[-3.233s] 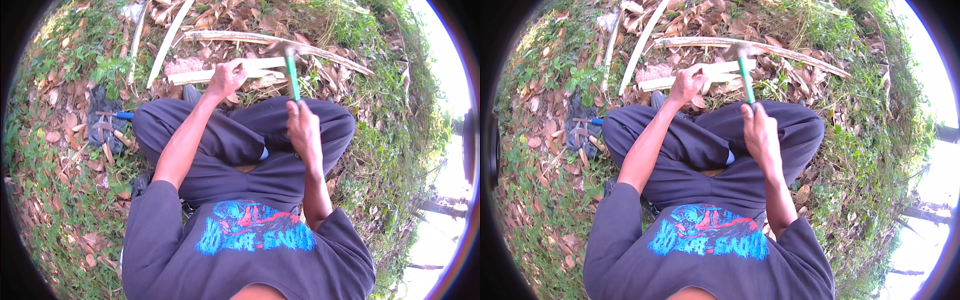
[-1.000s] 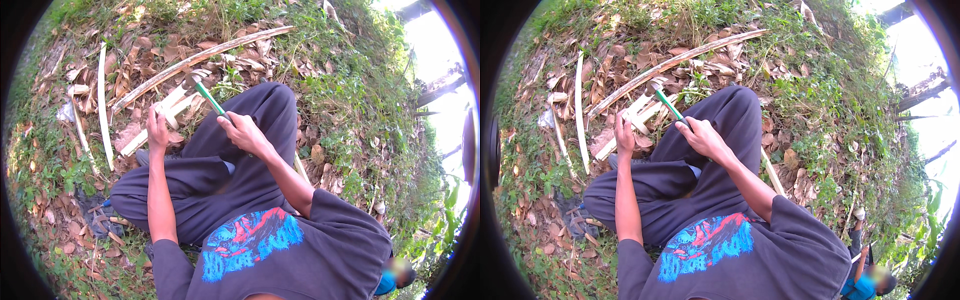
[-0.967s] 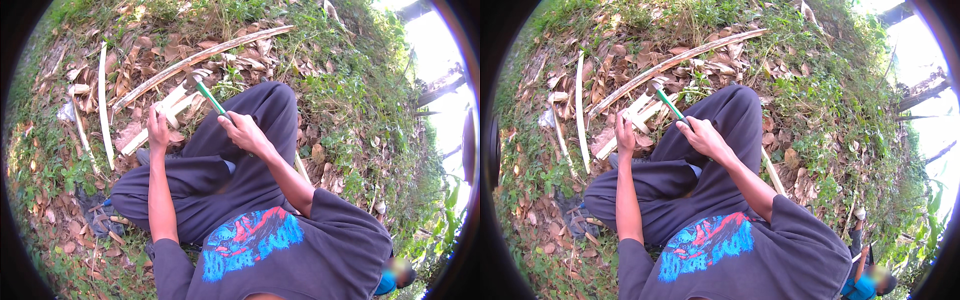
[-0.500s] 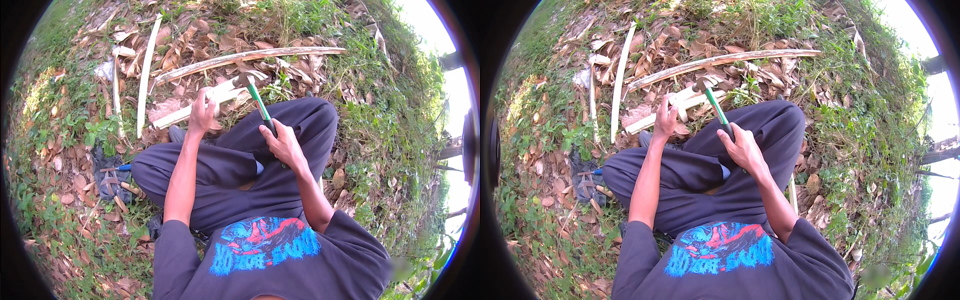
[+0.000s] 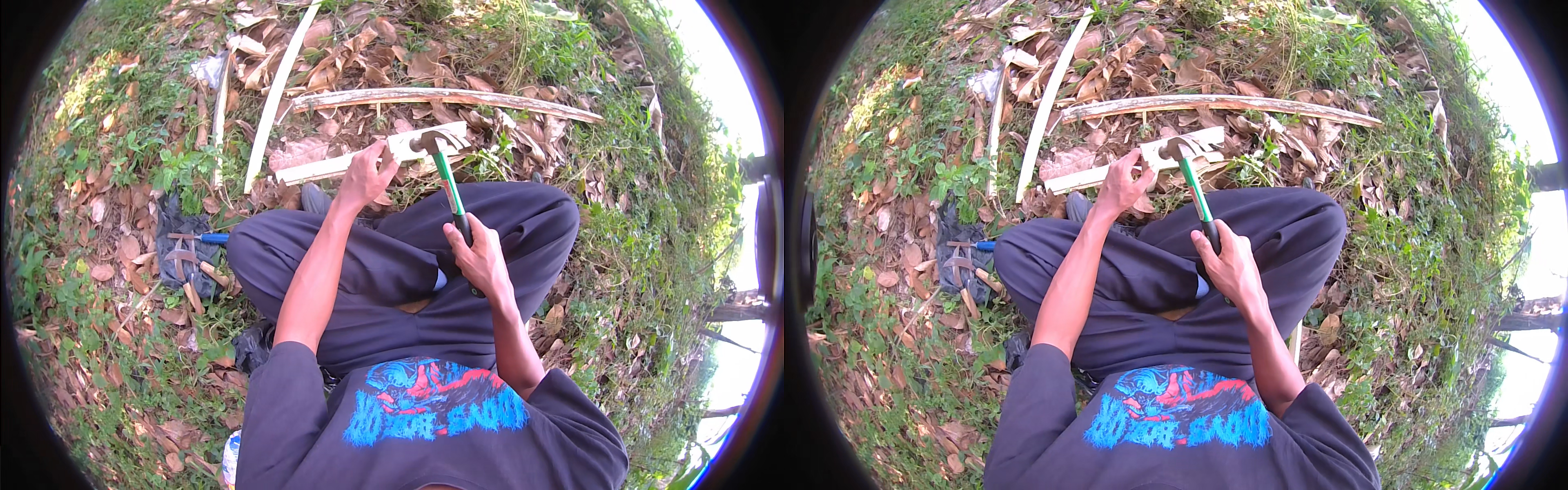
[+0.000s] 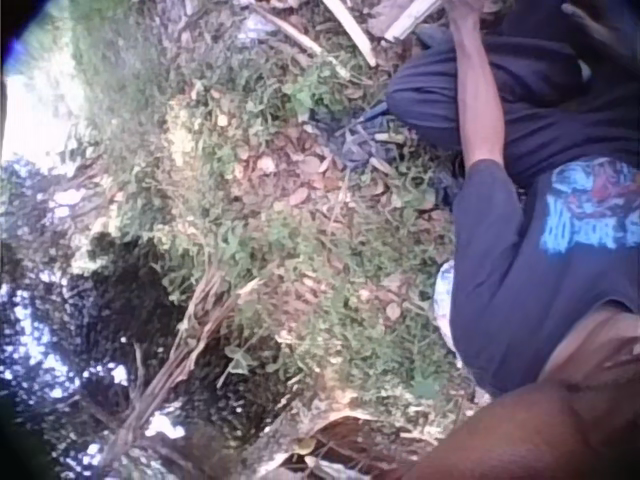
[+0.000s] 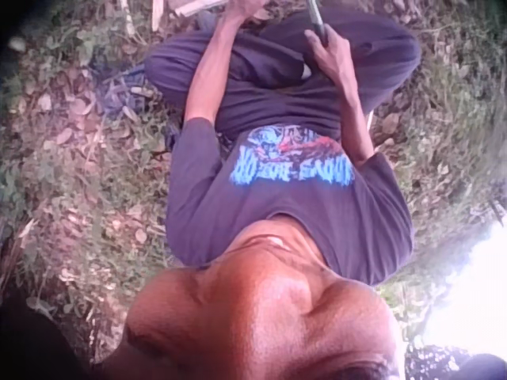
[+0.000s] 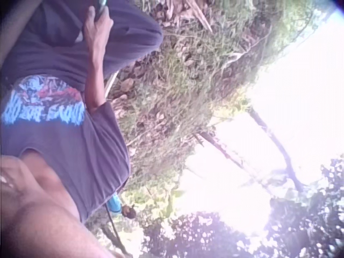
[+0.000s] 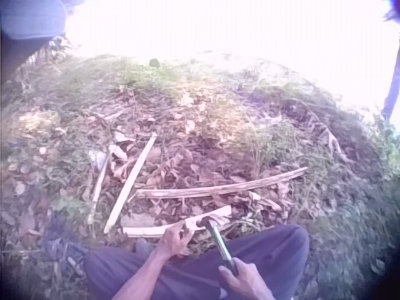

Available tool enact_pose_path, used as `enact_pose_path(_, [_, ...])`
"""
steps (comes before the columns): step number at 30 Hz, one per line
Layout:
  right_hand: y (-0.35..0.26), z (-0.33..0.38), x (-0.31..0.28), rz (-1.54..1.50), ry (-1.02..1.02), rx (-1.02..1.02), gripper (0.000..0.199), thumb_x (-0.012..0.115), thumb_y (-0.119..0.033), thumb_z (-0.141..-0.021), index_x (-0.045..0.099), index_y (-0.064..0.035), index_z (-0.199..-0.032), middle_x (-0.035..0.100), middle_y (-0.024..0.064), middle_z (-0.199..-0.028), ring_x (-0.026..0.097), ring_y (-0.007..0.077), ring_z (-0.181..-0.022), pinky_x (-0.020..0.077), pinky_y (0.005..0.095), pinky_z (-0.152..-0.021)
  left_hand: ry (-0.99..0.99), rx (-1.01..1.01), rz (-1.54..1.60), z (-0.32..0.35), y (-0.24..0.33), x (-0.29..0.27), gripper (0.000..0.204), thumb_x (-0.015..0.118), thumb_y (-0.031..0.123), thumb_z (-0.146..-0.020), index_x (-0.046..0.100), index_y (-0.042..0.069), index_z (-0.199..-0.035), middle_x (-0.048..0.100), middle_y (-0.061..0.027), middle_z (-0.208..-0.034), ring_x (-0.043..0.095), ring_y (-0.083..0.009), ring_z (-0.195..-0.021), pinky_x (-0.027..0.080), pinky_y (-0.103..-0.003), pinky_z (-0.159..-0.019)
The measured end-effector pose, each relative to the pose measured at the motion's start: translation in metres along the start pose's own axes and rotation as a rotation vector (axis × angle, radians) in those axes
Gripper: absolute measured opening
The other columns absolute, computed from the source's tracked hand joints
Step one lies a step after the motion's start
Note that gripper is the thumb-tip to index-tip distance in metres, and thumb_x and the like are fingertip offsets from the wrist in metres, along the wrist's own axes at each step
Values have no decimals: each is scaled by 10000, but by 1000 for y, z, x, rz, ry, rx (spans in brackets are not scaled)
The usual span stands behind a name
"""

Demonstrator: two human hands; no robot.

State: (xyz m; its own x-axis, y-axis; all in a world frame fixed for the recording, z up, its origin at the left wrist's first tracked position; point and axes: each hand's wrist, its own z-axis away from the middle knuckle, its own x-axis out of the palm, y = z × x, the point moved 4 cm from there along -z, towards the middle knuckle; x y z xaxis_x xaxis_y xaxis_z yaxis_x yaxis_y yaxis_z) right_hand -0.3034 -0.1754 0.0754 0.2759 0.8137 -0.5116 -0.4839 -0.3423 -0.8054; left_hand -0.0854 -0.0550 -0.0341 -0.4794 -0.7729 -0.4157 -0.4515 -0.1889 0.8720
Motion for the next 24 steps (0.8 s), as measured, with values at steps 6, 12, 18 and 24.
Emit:
enact_pose_path(6, [2, -5, 0, -43, -3, 4, 385, 582, -325, -1019, 521, 35, -897, 517, 217, -602, 426, 346, -514, 393, 432, -537, 10, -76, 79, -1, -5, 1, 257, 644, 166, -883, 581, -30, -1037, 665, -239, -900, 660, -414, -852, 502, -453, -747])
enact_pose_path(12, [-12, -20, -3, 151, 23, -142, 347, 537, -297, -1041, 509, 25, -915, 547, 262, -655, 506, 474, -600, 389, 487, -556, 11, -35, 48, 2, -11, 4, 290, 635, 174, -892, 572, -44, -1072, 659, -263, -905, 657, -428, -846, 503, -467, -747])
enact_pose_path(18, [-51, -11, -24, 90, 23, -44, 333, 535, -296, -1042, 516, 6, -903, 555, 242, -631, 539, 463, -611, 382, 512, -564, -53, -28, 104, -1, -7, 1, 375, 656, 161, -886, 569, -87, -1153, 661, -276, -918, 678, -418, -852, 524, -464, -749])
enact_pose_path(24, [-31, -20, -11, 376, 104, -407, 327, 515, -291, -1051, 516, 11, -926, 544, 215, -615, 549, 426, -579, 387, 529, -581, 23, 61, 42, 2, -12, 6, 368, 656, 151, -882, 562, -84, -1149, 666, -264, -887, 662, -439, -832, 522, -463, -734])
